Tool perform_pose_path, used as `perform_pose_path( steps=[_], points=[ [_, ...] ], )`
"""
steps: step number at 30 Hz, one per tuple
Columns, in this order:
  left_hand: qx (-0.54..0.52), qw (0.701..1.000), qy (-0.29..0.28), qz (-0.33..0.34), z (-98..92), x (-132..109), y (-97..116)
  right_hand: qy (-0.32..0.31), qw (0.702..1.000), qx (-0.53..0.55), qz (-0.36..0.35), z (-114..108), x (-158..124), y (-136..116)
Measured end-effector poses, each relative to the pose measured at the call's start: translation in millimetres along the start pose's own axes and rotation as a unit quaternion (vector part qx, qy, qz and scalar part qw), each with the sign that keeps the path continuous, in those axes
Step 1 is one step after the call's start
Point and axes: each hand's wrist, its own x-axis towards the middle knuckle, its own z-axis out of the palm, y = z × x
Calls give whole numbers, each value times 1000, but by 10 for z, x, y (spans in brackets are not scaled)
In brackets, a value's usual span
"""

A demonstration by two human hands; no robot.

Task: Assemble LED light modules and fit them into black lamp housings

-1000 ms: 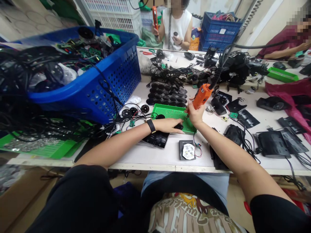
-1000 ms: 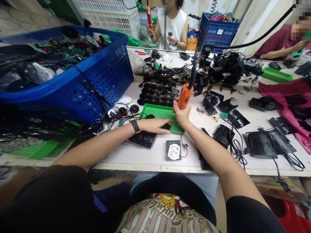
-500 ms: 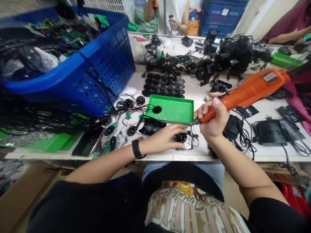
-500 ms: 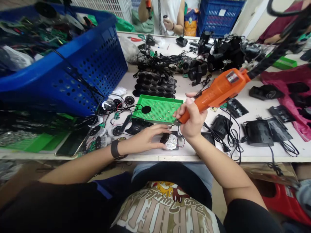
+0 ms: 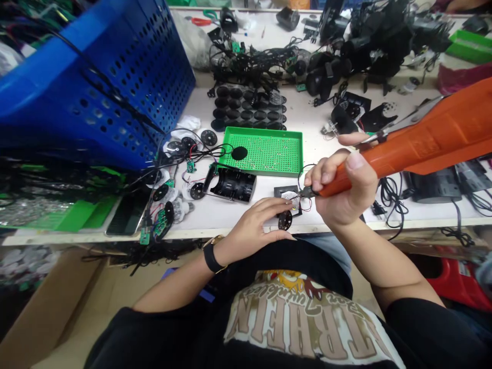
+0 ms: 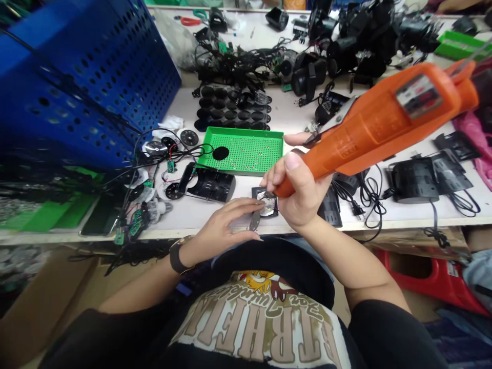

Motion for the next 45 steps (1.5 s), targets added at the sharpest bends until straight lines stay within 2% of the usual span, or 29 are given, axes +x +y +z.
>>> perform_pose_path(
  steps=[4, 12, 20, 23, 26, 30, 36, 40, 45],
  points=[
    [8, 1000, 3, -9, 15, -11, 11, -4, 1000, 0, -3, -3, -1, 11],
    [3, 1000, 2, -5, 11, -4, 29, -51, 998, -26, -21, -19, -30, 23],
    [19, 999, 24, 14, 51, 10, 33, -29, 999, 44, 3, 17, -52, 4],
    [42, 999, 20, 15, 61, 6, 34, -17, 999, 31, 4, 9, -31, 7],
    [73, 997, 33, -9, 48, 15, 20, -8, 1000, 12, -25, -42, 40, -9],
    [113, 989, 76, -60, 47, 109, 5, 0, 999, -24, -39, -121, 114, -81],
    [140, 985, 54, -86, 169, 355, 64, 5, 999, -42, -19, -90, 16, -159],
    [147, 984, 50, -92, 243, 413, 60, -13, 999, -31, -19, -77, -44, -92],
    [109, 989, 67, -80, 261, 389, 5, -37, 999, -27, -25, -83, -45, 27]
  ],
)
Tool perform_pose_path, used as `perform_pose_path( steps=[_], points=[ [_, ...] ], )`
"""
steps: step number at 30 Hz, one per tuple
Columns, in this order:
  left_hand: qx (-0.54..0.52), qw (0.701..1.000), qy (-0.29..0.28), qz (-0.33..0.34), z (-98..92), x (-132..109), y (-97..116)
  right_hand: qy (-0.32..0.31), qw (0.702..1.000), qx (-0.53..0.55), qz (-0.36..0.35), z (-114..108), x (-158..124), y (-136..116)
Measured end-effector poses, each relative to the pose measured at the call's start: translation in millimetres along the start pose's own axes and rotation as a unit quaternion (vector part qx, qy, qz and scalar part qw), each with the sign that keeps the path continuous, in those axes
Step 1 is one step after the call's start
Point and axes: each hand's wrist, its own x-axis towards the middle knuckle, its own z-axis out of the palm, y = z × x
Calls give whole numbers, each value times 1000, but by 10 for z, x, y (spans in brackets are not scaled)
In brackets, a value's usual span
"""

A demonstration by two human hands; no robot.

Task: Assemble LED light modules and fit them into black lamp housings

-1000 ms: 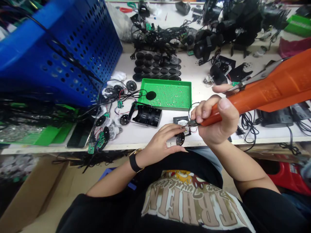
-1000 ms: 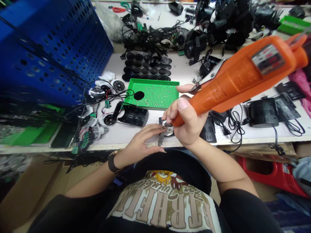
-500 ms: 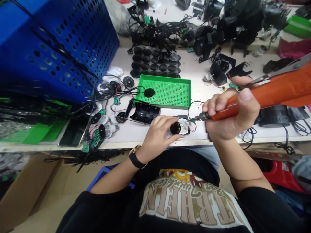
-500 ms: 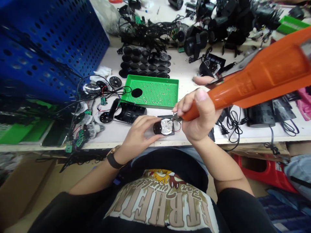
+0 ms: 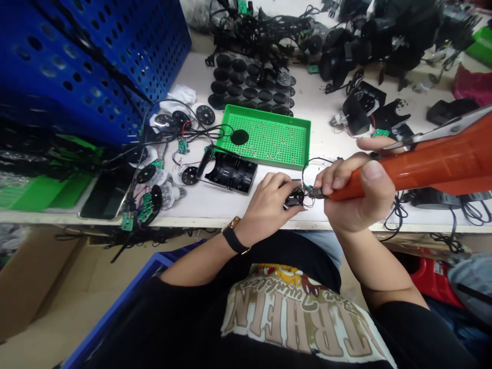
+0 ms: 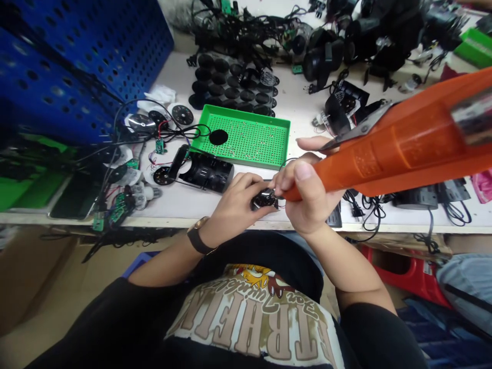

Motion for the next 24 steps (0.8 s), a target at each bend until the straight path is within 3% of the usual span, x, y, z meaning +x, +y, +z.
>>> perform_pose_path(
  steps=[12, 24],
  points=[
    [-64, 998, 11, 11, 68, -4, -66, -2, 999, -28, 23, 20, 0, 42],
    [-41, 999, 9, 24, 73, 8, -36, -33, 998, -52, -15, -11, -9, 65]
  ],
)
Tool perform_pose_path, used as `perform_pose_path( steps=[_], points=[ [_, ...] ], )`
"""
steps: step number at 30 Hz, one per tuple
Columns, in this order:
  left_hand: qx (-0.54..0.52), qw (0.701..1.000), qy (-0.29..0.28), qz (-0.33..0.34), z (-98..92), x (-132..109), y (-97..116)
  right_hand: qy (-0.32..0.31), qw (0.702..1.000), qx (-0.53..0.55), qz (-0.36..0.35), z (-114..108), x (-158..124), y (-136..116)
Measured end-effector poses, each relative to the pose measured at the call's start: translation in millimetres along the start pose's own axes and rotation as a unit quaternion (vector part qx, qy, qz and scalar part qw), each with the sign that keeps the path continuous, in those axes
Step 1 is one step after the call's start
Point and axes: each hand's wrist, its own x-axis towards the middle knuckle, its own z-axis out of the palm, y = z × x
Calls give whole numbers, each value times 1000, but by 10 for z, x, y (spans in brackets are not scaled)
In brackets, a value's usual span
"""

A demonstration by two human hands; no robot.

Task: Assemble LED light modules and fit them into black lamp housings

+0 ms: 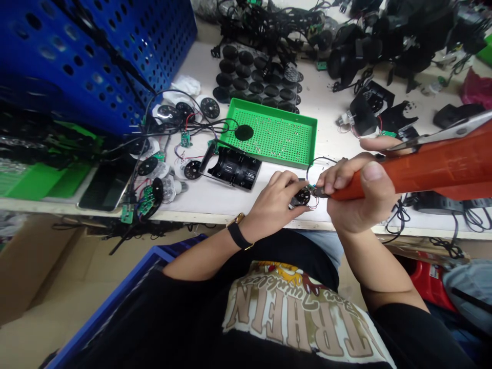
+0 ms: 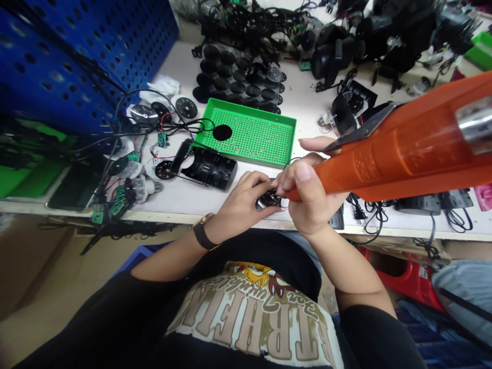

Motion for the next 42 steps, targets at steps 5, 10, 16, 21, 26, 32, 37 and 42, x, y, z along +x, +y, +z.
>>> perform_pose_path(
  steps=[5, 10, 16, 21, 26, 32, 37, 42],
  points=[
    [21, 1000, -2, 19, 14, -15, -4, -20, 999, -22, -28, -40, -20, 66],
    [21, 1000, -4, 23, 37, -22, -21, -23, 999, -16, -39, -37, -30, 82],
    [17, 1000, -7, 23, 42, -33, -36, -28, 999, -7, -43, -26, -43, 69],
    [25, 999, -7, 23, 43, -34, -26, -23, 999, -26, -32, -13, -54, 69],
    [31, 999, -11, 24, 38, -26, -14, -34, 998, -47, -29, 14, -74, 53],
    [29, 999, -22, 17, 29, -17, -19, -72, 996, -50, -19, -14, -82, 69],
    [19, 999, -11, 27, 35, -26, -38, -73, 997, -34, 3, 0, -83, 28],
    [-5, 1000, 14, 21, 45, -43, -72, 8, 998, -62, -29, -64, 209, 137]
  ],
)
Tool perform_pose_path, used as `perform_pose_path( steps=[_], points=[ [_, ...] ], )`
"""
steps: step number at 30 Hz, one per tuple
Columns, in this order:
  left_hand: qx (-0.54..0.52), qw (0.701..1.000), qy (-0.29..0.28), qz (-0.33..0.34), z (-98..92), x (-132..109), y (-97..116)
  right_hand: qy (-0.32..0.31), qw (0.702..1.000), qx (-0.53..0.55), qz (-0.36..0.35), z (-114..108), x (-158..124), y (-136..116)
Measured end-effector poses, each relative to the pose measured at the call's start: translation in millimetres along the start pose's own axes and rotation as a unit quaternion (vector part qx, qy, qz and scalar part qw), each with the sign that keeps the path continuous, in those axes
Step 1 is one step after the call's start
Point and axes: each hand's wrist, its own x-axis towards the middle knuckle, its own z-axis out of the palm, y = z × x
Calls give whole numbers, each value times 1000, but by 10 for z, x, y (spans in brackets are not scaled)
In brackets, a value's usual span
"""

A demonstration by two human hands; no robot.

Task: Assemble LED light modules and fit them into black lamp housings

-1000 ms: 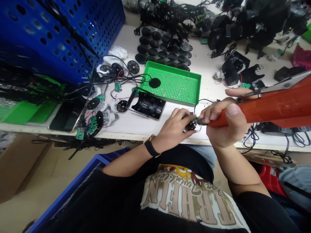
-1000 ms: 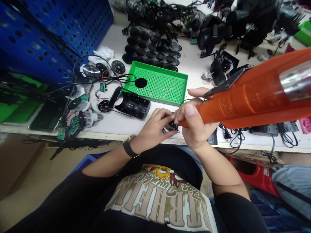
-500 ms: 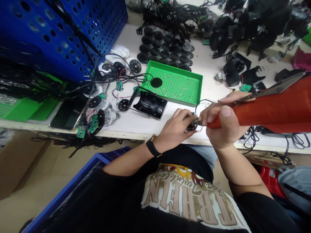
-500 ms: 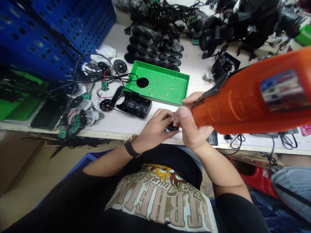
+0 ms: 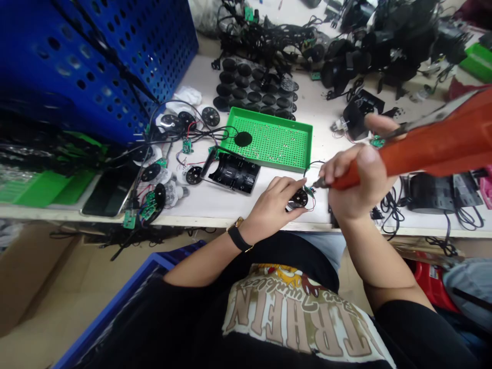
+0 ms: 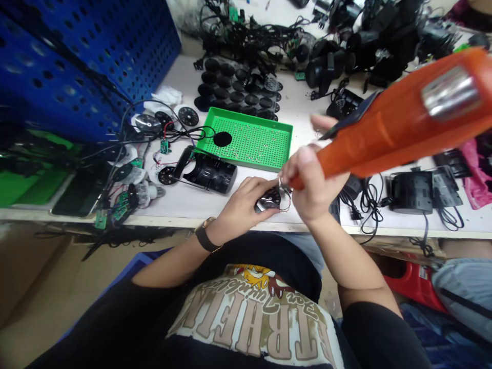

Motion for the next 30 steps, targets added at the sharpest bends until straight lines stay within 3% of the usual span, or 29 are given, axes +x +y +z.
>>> perform_pose_path(
  steps=[2, 4, 6, 8, 10, 13, 16, 20, 25, 27, 30],
  points=[
    [-12, 1000, 12, -2, -1, -11, -3, 47, 997, -51, -45, -81, 232, 251],
    [-17, 1000, 17, -1, -7, -27, 7, 49, 992, -97, -63, -210, 466, 554],
    [-11, 1000, 6, 0, -16, -52, 24, 5, 988, -149, -49, -367, 625, 789],
    [4, 1000, -7, -6, -23, -80, 34, -49, 977, -203, -48, -516, 649, 858],
    [13, 1000, -7, -18, -27, -105, 25, -82, 959, -262, -69, -633, 533, 739],
    [-21, 998, 15, -65, -38, -110, -34, -98, 935, -324, -108, -748, 215, 366],
    [-167, 979, 14, -119, -85, -66, -103, -176, 921, -328, -110, -820, -94, 65],
    [-324, 941, -28, -96, -232, 51, -66, -256, 920, -285, -87, -842, -327, -45],
    [-263, 960, -82, -57, -508, 199, 243, -280, 921, -239, -128, -839, -361, -106],
    [-204, 976, -58, -40, -603, 249, 372, -297, 935, -177, -84, -859, -374, -153],
    [-155, 988, -1, -14, -681, 324, 506, -265, 963, -47, 27, -886, -427, -216]
  ],
)
